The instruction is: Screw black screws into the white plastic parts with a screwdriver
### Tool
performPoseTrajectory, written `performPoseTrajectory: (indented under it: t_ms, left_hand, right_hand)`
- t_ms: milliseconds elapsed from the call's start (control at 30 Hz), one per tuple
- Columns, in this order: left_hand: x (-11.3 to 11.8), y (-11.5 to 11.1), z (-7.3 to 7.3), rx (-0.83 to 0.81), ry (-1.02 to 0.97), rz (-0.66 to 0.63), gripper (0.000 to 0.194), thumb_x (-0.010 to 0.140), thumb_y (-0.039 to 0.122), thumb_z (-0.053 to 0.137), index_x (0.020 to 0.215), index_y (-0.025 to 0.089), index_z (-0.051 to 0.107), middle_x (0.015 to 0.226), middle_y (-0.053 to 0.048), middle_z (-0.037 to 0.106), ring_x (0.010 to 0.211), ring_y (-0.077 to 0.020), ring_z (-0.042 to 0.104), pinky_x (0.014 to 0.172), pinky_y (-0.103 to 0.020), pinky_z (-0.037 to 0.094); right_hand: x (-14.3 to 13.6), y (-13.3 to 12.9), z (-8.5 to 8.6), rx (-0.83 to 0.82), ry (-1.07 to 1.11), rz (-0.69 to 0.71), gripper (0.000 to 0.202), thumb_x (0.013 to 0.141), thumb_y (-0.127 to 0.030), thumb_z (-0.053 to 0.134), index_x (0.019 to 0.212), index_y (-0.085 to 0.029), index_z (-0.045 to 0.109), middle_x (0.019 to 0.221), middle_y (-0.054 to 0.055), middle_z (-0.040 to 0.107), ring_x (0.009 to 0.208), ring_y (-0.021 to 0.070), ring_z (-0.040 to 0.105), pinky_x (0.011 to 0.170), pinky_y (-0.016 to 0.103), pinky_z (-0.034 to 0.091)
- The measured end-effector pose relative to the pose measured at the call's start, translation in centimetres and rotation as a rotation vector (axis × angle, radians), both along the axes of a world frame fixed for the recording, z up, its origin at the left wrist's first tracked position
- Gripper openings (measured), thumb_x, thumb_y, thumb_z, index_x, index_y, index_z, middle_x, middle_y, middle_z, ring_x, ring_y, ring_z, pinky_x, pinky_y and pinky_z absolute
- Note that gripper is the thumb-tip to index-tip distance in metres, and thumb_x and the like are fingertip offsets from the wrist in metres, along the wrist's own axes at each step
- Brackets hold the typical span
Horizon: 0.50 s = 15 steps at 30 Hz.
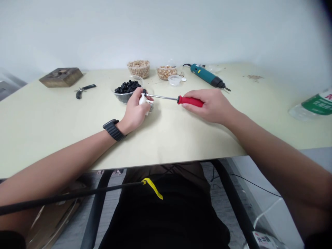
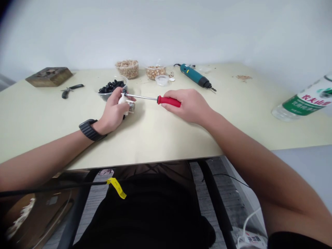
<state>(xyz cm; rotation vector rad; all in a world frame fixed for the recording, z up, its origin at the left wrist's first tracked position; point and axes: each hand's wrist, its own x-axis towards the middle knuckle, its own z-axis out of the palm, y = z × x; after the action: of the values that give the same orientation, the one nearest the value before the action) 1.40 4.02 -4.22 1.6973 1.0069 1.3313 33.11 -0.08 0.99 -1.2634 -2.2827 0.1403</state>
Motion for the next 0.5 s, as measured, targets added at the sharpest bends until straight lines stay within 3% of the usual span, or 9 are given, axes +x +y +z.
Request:
performPoseTrajectory:
  t_ms: [133, 233, 367, 500]
  left_hand:
    - [-0.1, -0.1, -0.2, -0.007, 0.018, 0.024, 0.031, 0.073, 0.02, 0.072, 0.1, 0.026, 0.059, 0.114, -0.009, 0.077, 0.09, -0.0253, 0.067, 0.071, -0.04, 0.063]
    - [-0.3, 0.0, -0.5, 0.019, 0.026, -0.011, 0.033, 0.076, 0.02, 0.074, 0.103, 0.027, 0.057, 0.11, -0.008, 0.074, 0.095, -0.0277, 0.069, 0.08, -0.044, 0.065]
    - [-0.6, 0.3, -0.9, 0.046, 0.04, -0.028, 0.037, 0.077, 0.018, 0.075, 0.108, 0.027, 0.057, 0.105, -0.006, 0.067, 0.102, -0.0309, 0.072, 0.091, -0.051, 0.067]
    - [-0.7, 0.5, -1.0, 0.076, 0.062, -0.008, 0.039, 0.075, 0.017, 0.076, 0.107, 0.027, 0.057, 0.102, -0.005, 0.066, 0.1, -0.0298, 0.071, 0.096, -0.053, 0.068]
  right_hand:
    - [-0.3, -0.4, -0.3, 0.122, -0.164, -0.047, 0.041, 0.115, -0.053, 0.061, 0.131, -0.027, 0.089, 0.12, 0.014, 0.092, 0.106, 0.0377, 0.08, 0.085, 0.046, 0.05]
    - [-0.2, -0.6, -0.4, 0.16, -0.199, -0.071, 0.046, 0.117, -0.058, 0.058, 0.131, -0.027, 0.089, 0.115, 0.013, 0.091, 0.101, 0.036, 0.078, 0.08, 0.044, 0.047]
    - [-0.3, -0.8, 0.0, 0.074, -0.12, -0.027, 0.044, 0.116, -0.062, 0.061, 0.119, -0.029, 0.09, 0.107, 0.011, 0.088, 0.097, 0.0342, 0.076, 0.082, 0.045, 0.049]
    - [-0.4, -0.6, 0.2, -0.058, 0.018, -0.009, 0.043, 0.11, -0.065, 0.07, 0.103, -0.027, 0.09, 0.087, 0.006, 0.079, 0.078, 0.0272, 0.066, 0.073, 0.043, 0.044]
